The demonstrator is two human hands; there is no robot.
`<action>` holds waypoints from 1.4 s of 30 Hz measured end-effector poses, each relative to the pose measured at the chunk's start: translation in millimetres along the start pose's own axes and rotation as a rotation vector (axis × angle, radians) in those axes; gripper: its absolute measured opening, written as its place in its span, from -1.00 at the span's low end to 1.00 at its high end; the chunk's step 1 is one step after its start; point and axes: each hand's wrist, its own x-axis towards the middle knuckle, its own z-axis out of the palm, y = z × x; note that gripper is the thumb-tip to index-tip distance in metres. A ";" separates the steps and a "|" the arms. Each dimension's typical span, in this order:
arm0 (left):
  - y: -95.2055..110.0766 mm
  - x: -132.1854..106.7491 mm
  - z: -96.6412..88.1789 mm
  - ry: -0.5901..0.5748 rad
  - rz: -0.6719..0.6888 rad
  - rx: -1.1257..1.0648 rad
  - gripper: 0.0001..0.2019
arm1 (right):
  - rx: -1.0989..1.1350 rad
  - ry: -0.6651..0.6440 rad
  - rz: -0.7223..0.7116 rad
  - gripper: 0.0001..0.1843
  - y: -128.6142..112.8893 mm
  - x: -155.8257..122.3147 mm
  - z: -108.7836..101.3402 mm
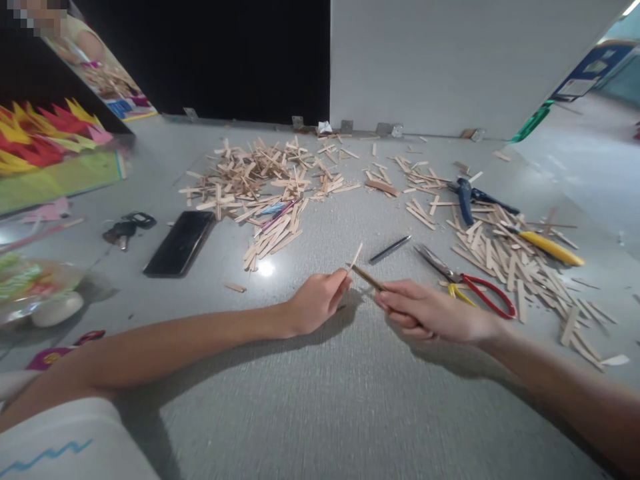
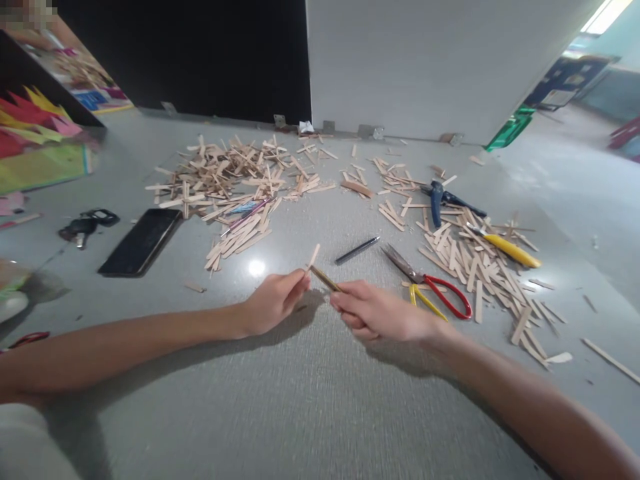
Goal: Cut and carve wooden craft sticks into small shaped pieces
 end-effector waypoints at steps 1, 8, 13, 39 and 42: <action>0.1 0.1 0.2 -0.002 0.009 -0.008 -0.61 | -0.054 0.008 -0.014 -0.46 -5.9 -1.9 -10.0; 4.1 2.0 -0.4 0.005 0.022 -0.061 -0.62 | -0.320 0.050 -0.041 -0.50 -20.2 -8.9 -28.6; 5.1 5.6 -2.7 0.070 -0.162 -0.195 -0.63 | -0.586 0.247 -0.053 -0.59 -21.3 -13.0 -8.9; 3.7 6.0 -7.2 -0.173 -0.044 -0.355 -0.56 | -0.578 0.325 -0.048 -0.56 -26.0 -21.7 -9.7; 2.7 4.4 -6.4 -0.156 -0.072 -0.351 -0.55 | -0.382 0.229 -0.028 -0.59 -14.5 -16.8 1.0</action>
